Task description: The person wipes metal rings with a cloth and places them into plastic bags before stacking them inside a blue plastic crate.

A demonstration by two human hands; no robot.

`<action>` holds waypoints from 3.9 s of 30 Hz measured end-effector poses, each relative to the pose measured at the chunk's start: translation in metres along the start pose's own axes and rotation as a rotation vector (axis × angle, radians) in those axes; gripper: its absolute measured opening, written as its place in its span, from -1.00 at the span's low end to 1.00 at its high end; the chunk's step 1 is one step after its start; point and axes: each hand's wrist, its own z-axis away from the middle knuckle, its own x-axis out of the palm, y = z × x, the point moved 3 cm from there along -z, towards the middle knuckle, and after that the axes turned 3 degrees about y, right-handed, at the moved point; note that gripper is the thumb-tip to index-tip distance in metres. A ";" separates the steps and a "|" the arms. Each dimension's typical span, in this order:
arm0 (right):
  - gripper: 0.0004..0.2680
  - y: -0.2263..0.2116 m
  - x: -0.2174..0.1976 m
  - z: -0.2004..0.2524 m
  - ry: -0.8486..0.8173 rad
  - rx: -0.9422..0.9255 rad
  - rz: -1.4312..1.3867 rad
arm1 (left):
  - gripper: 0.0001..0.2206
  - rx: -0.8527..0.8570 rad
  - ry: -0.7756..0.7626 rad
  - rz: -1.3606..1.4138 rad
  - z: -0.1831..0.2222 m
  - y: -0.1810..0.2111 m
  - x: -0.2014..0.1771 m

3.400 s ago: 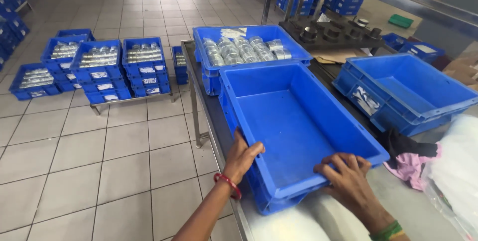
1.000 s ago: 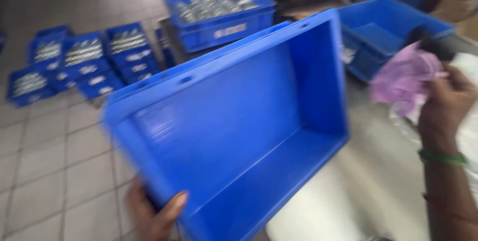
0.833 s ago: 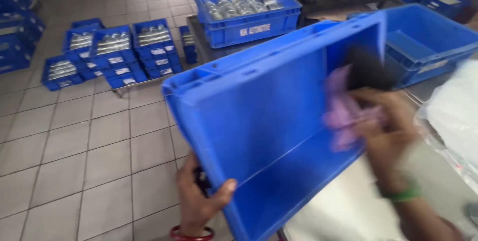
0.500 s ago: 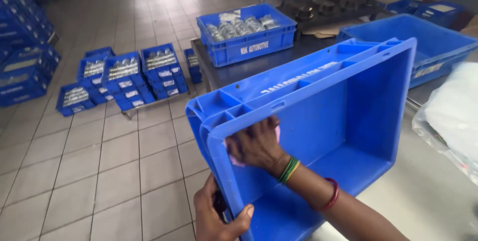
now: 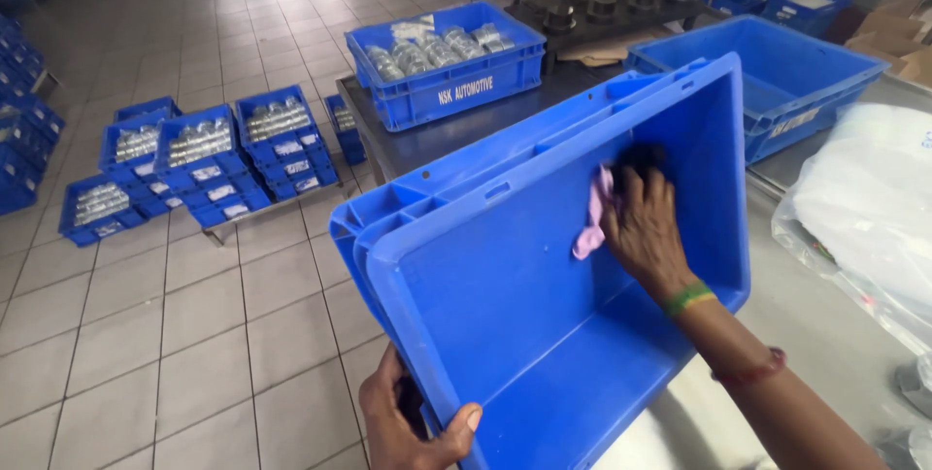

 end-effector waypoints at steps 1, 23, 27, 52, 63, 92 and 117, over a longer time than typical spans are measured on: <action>-0.58 0.009 0.001 0.020 -0.078 0.070 0.010 | -0.29 -0.009 -0.002 -0.003 0.002 -0.001 0.000; -0.66 -0.106 -0.024 0.131 -0.594 -0.139 -0.846 | -0.35 0.053 -0.049 -0.116 0.045 0.003 0.011; -0.80 0.032 0.003 0.128 -0.139 0.159 -0.559 | -0.45 0.314 -0.183 -0.152 0.038 -0.009 0.005; -0.71 -0.186 0.009 0.161 -0.484 -0.479 -0.641 | -0.48 0.577 -0.044 -0.393 0.020 -0.054 -0.013; -0.61 0.016 -0.017 0.104 -0.346 -0.096 -0.122 | -0.45 0.351 -0.140 -0.142 0.012 -0.029 0.001; -0.82 0.000 -0.002 0.112 -0.653 0.584 -0.431 | -0.54 0.400 -0.059 -0.214 0.014 -0.043 -0.006; -0.86 -0.113 -0.029 0.120 -0.823 -0.227 -0.865 | -0.42 0.279 0.013 -0.034 -0.008 -0.089 -0.038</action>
